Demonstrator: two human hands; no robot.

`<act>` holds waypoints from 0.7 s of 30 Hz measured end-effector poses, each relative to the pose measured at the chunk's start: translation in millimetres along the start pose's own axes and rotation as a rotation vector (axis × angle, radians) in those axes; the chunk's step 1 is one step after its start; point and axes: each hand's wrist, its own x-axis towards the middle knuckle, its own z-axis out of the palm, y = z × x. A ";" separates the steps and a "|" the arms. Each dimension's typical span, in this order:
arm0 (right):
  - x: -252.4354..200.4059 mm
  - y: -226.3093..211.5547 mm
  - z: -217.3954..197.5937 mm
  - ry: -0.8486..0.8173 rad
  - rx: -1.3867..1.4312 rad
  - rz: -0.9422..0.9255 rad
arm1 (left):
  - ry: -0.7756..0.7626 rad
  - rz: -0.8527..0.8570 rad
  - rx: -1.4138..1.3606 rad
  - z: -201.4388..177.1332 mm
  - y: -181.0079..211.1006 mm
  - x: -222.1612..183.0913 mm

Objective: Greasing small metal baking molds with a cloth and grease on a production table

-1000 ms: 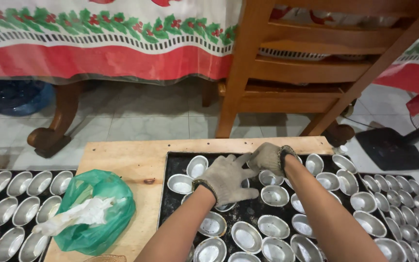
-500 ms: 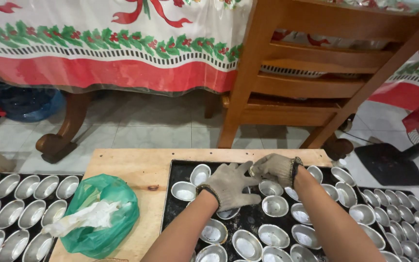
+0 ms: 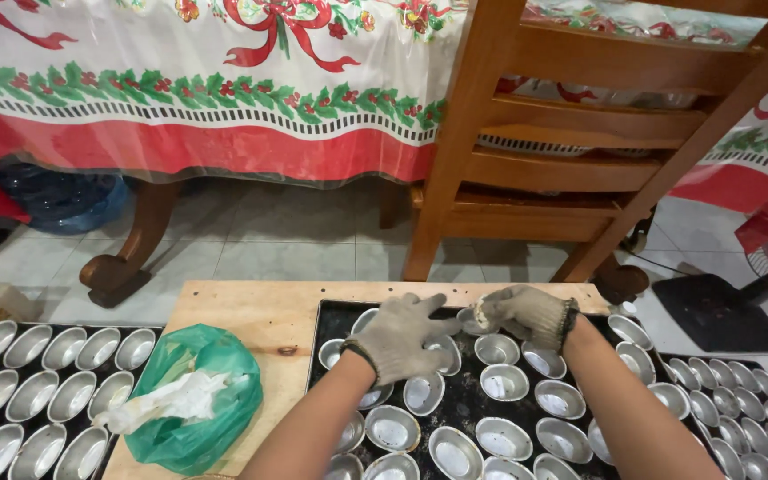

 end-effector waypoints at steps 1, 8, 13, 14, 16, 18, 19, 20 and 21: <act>1.7 3.0 -6.6 0.010 0.017 -0.021 | 0.061 -0.003 -0.004 6.4 -6.4 -0.1; -14.9 -5.8 -18.1 0.007 0.100 -0.087 | 0.264 0.003 -0.066 24.2 -22.7 7.5; -50.5 -42.8 15.8 0.146 -0.398 -0.015 | 0.165 0.059 -0.041 -4.5 9.0 14.5; -59.3 -55.0 23.1 0.143 -0.702 0.058 | -0.017 0.048 -0.117 -16.2 16.1 15.3; -62.5 -62.1 36.3 0.158 -0.834 0.086 | -0.038 0.080 -0.091 -6.7 14.3 20.8; -54.9 -60.9 42.2 0.173 -0.965 0.114 | -0.059 0.113 -0.064 1.6 11.5 24.7; -46.0 -55.8 41.7 0.171 -1.104 0.111 | -0.025 0.146 -0.085 5.3 9.9 25.5; -36.6 -50.8 42.2 0.165 -1.243 0.105 | 0.011 0.175 -0.105 8.9 7.6 25.7; -33.4 -49.8 44.0 0.162 -1.243 0.109 | 0.007 0.174 -0.109 9.6 8.3 27.2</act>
